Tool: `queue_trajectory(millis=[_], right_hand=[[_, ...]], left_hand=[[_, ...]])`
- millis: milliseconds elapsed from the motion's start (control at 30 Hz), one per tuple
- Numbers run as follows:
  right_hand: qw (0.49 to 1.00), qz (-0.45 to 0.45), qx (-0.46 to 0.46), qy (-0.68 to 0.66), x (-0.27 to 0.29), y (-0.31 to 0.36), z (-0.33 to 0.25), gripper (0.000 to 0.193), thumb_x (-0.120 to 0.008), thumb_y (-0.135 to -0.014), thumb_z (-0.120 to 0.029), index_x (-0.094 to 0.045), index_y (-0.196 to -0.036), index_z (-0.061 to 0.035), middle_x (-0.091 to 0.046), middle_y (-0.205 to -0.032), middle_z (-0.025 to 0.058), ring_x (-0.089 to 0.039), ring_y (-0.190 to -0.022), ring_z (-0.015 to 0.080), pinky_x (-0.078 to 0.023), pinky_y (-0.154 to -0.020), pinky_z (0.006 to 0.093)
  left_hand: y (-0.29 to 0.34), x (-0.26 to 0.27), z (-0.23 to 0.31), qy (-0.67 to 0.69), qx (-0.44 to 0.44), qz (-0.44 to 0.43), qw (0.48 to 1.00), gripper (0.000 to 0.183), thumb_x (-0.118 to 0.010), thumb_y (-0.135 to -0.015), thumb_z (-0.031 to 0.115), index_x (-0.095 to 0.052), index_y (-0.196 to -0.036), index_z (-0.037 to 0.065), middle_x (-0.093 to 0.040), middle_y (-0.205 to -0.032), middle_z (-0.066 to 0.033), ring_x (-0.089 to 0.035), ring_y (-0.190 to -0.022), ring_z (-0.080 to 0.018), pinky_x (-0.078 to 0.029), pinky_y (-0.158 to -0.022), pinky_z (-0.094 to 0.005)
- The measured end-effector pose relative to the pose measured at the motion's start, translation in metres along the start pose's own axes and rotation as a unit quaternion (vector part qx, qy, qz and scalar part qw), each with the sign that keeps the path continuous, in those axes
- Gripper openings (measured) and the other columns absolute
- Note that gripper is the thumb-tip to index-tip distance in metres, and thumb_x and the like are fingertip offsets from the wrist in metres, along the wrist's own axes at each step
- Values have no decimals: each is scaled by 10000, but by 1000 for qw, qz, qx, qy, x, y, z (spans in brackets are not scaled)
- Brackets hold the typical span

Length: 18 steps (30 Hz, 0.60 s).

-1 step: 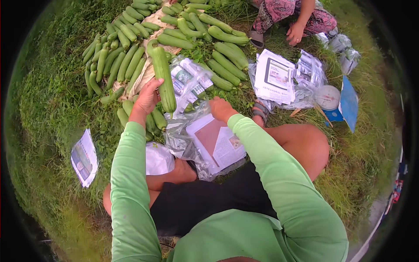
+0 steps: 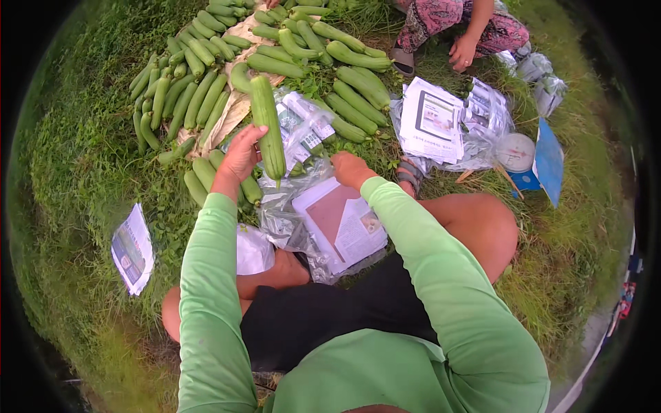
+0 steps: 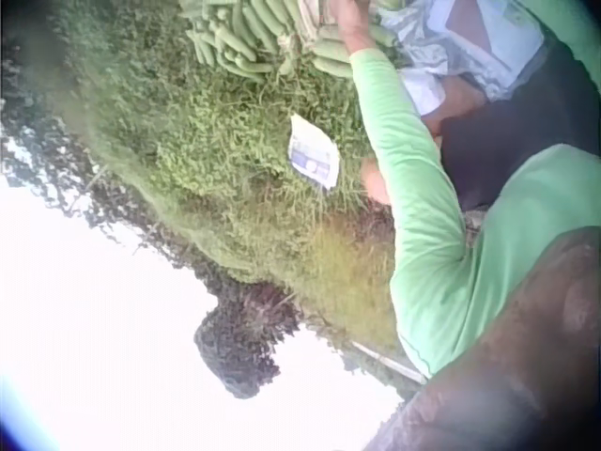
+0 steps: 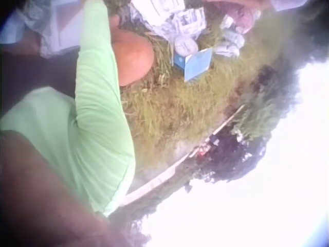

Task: Wrapping green produce in paper and placing it into plastic bags while seated outdoors.

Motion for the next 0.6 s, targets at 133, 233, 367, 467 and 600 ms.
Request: queue_trajectory(millis=[133, 233, 367, 467, 600], right_hand=[[861, -189, -183, -436, 43, 16, -23, 448, -708, -1004, -420, -685, -1343, -128, -701, -1285, 125, -694, -1131, 302, -562, -948, 479], [573, -261, -158, -761, 64, 21, -35, 586, -736, -993, -518, -627, -1406, -117, -696, -1283, 95, -659, -1182, 248, -554, -965, 473], [639, -223, -54, -734, 67, 7, -30, 718, -786, -974, -461, -536, -1487, -25, -663, -1361, 98, -616, -1261, 242, -520, -1042, 438], [720, -88, -153, -671, 47, -11, 18, 809, -831, -940, -415, -501, -1520, 42, -639, -1417, 163, -611, -1302, 274, -505, -1073, 412], [888, 77, -233, -390, 45, -59, 121, 850, -867, -877, -389, -521, -1486, 92, -616, -1463, 247, -612, -1338, 318, -481, -1110, 400]], left_hand=[[6, -47, -58, -1, 57, 25, 998, 538, -779, -977, 405, -628, -1377, 78, -695, -1262, -66, -659, -1183, -207, -539, -1013, -424], [-5, -73, -89, 2, 69, 37, 997, 603, -771, -983, 417, -597, -1424, 45, -690, -1301, -95, -649, -1221, -229, -524, -1046, -430], [-11, -60, -87, -69, 83, 21, 994, 653, -769, -986, 424, -572, -1467, 28, -683, -1323, -111, -645, -1220, -235, -512, -1054, -417], [-5, -8, -35, -321, 65, -62, 943, 631, -735, -1006, 456, -586, -1464, 50, -678, -1357, -97, -643, -1187, -217, -533, -985, -418], [1, 136, 59, -407, -29, 109, 906, 514, -744, -994, 375, -671, -1339, 0, -751, -1184, -79, -690, -1009, -191, -551, -880, -361]])
Point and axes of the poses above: each hand's wrist, its own y-axis away from the middle knuckle, its own x-axis out of the back of the hand, z = x × y, the point moved 4 cm from there along -y, towards the middle knuckle
